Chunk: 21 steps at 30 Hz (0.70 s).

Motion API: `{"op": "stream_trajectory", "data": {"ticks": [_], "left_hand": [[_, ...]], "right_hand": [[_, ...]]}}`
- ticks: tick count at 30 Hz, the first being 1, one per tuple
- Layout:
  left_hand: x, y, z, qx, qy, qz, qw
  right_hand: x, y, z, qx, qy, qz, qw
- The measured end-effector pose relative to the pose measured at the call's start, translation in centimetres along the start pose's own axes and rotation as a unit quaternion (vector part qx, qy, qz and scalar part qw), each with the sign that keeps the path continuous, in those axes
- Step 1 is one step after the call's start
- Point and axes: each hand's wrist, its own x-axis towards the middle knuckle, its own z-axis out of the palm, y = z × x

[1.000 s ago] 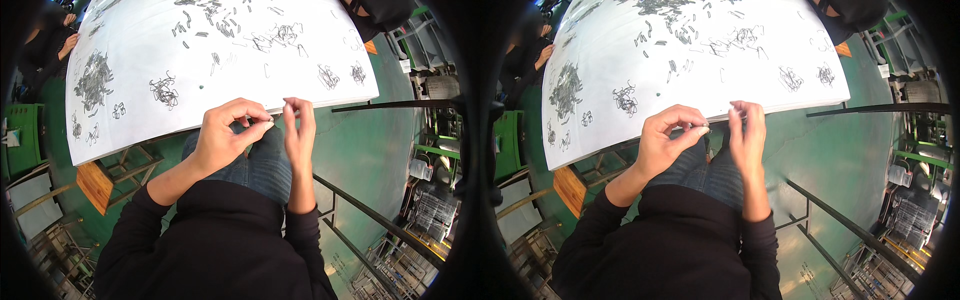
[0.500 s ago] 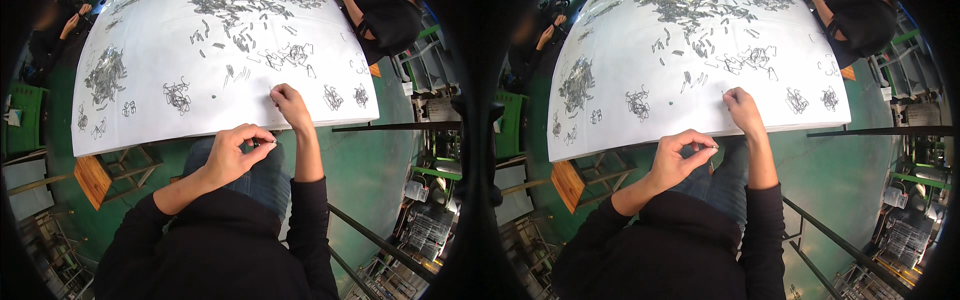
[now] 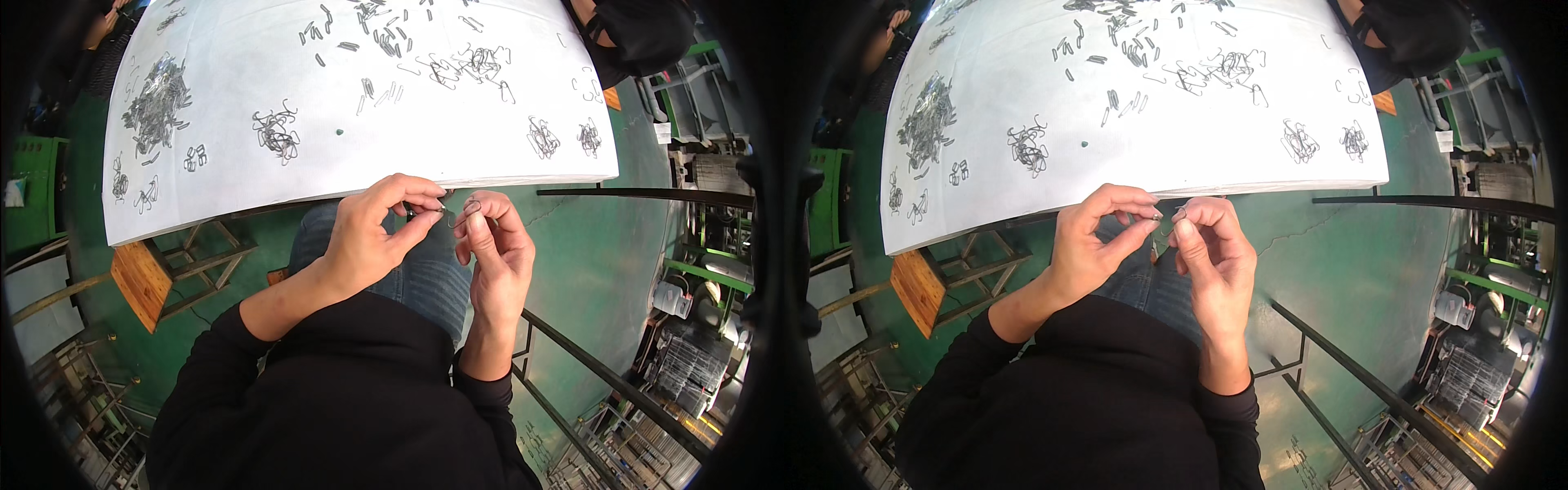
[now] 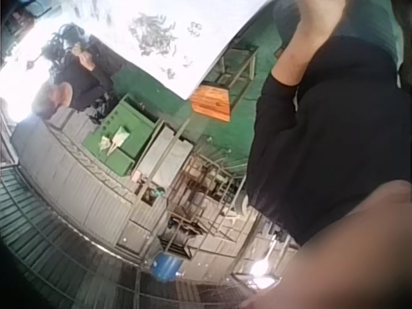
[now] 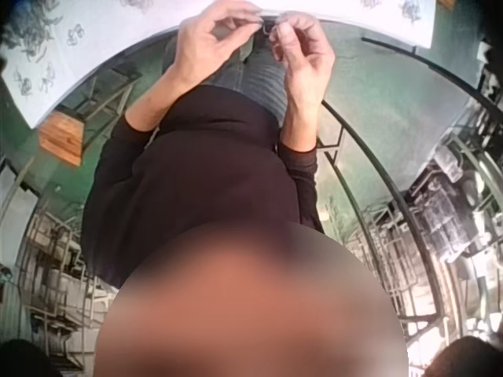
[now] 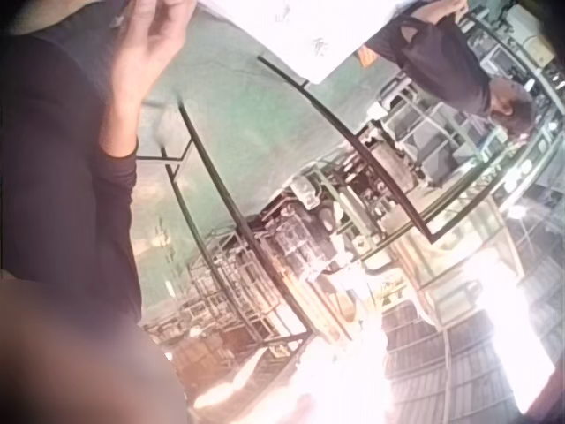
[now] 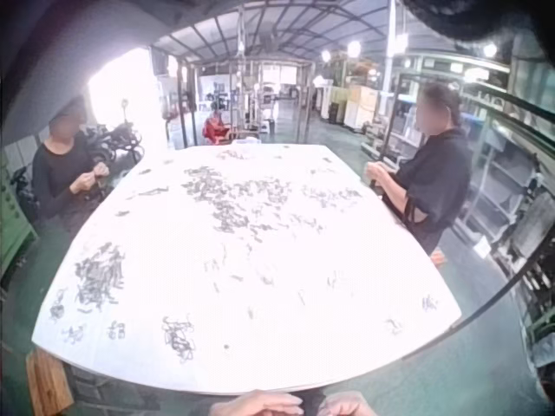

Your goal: The person picks up individual paperclips from a white board and links them together by hand to form a chain. The person repeatedly reaches for loose clips, connects them to the growing chain, and places the chain on a nearby metal frame.

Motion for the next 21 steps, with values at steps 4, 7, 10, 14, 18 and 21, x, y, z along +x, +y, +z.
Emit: {"op": "stream_trajectory", "data": {"ticks": [4, 7, 10, 14, 18, 21], "left_hand": [[-0.1, 0.2, 0.2, 0.016, 0.009, 0.01, 1.0], [-0.3, 0.1, 0.4, 0.008, 0.008, 0.011, 1.0], [-0.3, -0.8, 0.3, 0.016, -0.01, 0.03, 0.999], [3.4, -5.4, -2.0, 0.166, 0.038, 0.058, 0.984], [8.5, -11.3, -3.8, 0.368, 0.062, 0.031, 0.927], [10.2, -13.5, -3.4, 0.437, 0.025, -0.011, 0.899]], "right_hand": [[0.3, 0.8, 0.1, -0.046, 0.014, -0.031, 0.998], [0.2, 1.3, 0.7, -0.074, 0.053, -0.075, 0.993], [0.2, 1.7, 1.1, -0.105, 0.07, -0.132, 0.983], [0.1, 1.8, 0.9, -0.137, 0.081, -0.174, 0.972], [0.0, 1.7, 0.6, -0.157, 0.085, -0.185, 0.966], [-0.1, 1.8, 0.6, -0.179, 0.089, -0.19, 0.961]]}}
